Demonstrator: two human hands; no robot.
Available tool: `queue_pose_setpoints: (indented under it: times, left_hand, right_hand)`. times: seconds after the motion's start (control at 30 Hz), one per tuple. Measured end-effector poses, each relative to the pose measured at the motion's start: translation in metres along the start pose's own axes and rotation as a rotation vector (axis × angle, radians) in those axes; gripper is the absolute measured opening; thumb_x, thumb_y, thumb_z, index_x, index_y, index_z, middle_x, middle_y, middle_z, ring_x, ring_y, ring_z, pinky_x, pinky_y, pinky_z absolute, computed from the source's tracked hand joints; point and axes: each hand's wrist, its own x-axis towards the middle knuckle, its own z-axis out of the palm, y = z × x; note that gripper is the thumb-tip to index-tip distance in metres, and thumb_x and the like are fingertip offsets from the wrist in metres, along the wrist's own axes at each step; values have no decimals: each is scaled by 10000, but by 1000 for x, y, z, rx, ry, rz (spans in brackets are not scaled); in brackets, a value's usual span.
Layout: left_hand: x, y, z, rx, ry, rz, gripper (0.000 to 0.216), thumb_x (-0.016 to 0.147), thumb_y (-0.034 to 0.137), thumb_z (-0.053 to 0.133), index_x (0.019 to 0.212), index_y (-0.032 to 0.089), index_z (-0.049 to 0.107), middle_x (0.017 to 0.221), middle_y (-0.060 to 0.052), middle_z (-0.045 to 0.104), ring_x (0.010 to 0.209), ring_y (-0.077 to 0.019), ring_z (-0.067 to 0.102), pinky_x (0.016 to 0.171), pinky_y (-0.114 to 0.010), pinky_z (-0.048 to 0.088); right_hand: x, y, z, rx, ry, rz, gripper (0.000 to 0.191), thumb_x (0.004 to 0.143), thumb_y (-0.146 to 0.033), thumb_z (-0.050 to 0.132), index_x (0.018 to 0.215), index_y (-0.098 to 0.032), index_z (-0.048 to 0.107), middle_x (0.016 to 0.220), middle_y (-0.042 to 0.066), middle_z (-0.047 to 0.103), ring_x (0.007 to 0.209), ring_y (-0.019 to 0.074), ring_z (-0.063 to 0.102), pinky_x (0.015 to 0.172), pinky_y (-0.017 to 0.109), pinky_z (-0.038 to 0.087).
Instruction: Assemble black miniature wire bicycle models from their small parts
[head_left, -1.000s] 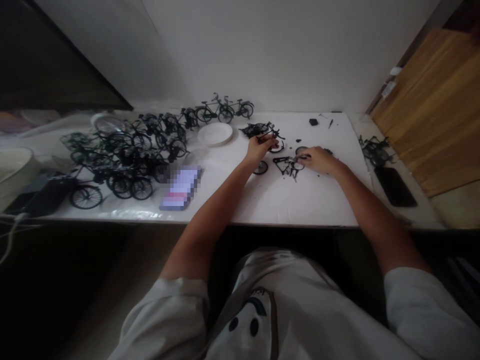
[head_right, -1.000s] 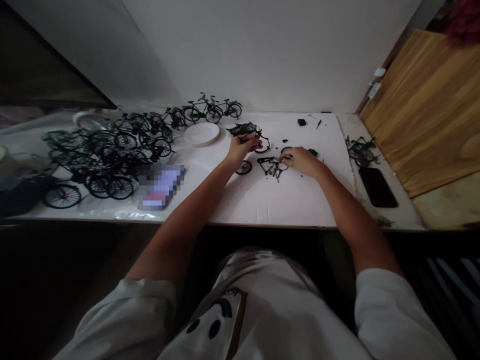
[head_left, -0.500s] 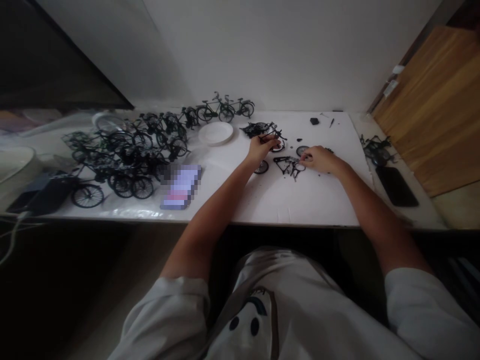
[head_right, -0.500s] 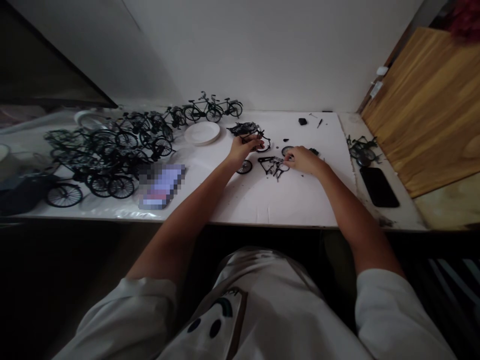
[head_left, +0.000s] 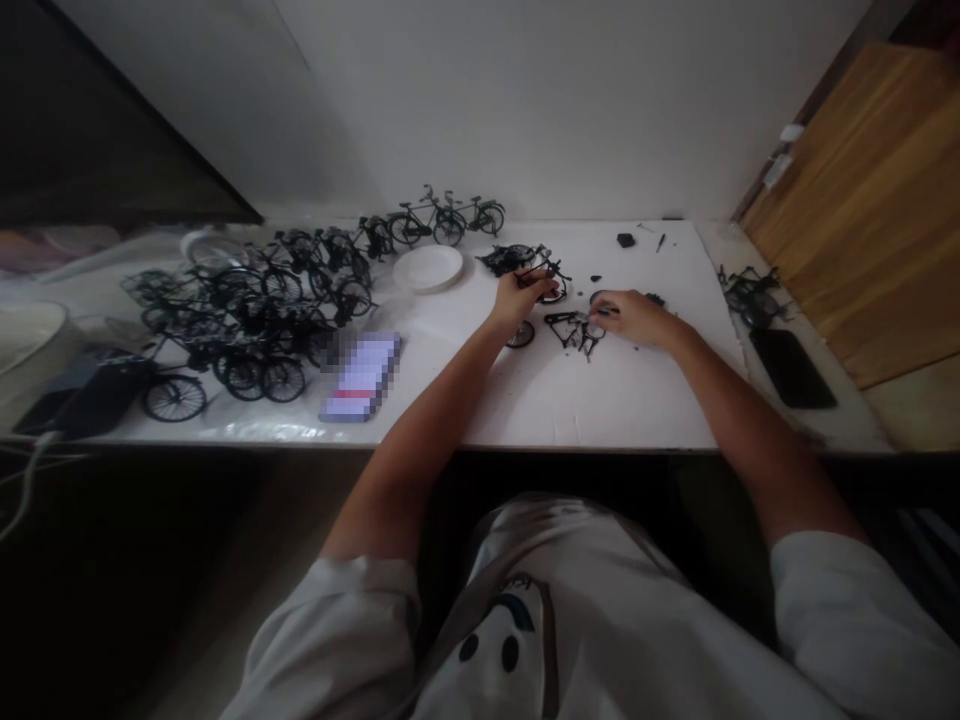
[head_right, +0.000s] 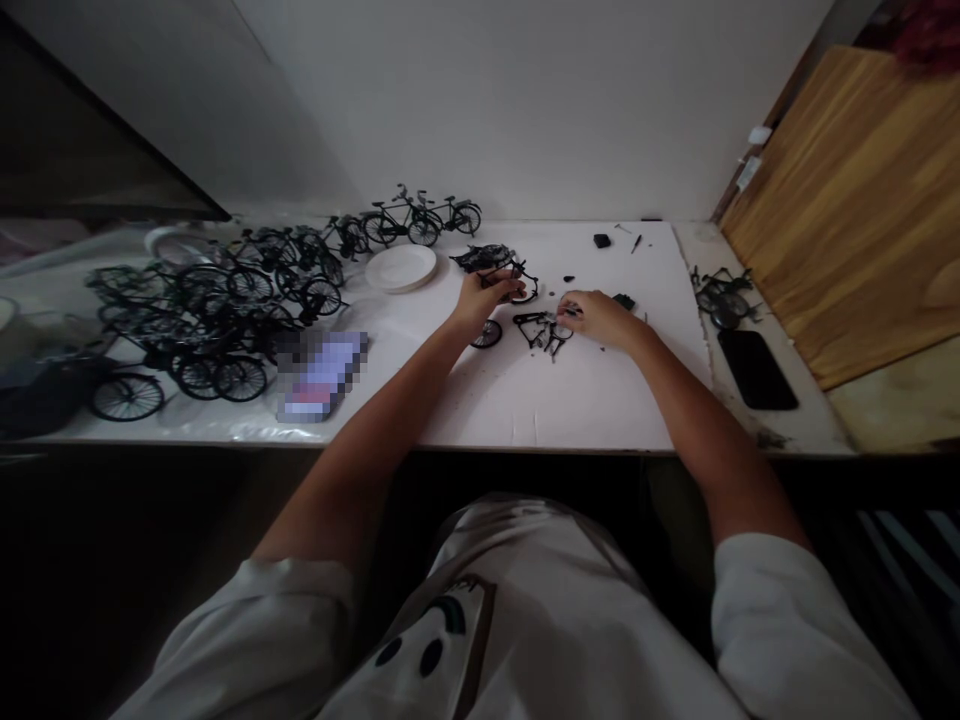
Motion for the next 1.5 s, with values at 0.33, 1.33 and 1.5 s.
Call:
queue_pose_setpoints:
  times: [0.33, 1.33, 1.5]
  left_hand:
    - [-1, 2, 0, 29, 13, -24, 98, 791, 135, 828, 854, 154, 755, 897, -76, 805, 809, -176, 743, 867, -354, 609]
    - [-2, 2, 0, 32, 6, -30, 108, 793, 154, 821, 883, 151, 761, 932, -87, 809, 839, -186, 760, 909, -367, 611]
    - [-3, 2, -1, 42, 4, -36, 108, 802, 158, 814, 898, 148, 766, 933, -94, 812, 842, -183, 760, 902, -361, 607]
  right_hand:
    - [8, 0, 10, -65, -33, -41, 222, 997, -430, 733, 1058, -228, 801, 893, 64, 733, 757, 205, 593, 713, 332, 425]
    - [5, 20, -9, -327, 55, 124, 690, 982, -520, 746, 1577, -190, 631, 1412, 217, 746, 1185, 391, 722, 930, 453, 546]
    - [7, 24, -9, -321, 27, 129, 584, 957, -536, 776, 1437, -205, 741, 1407, 205, 755, 1229, 410, 711, 949, 461, 556]
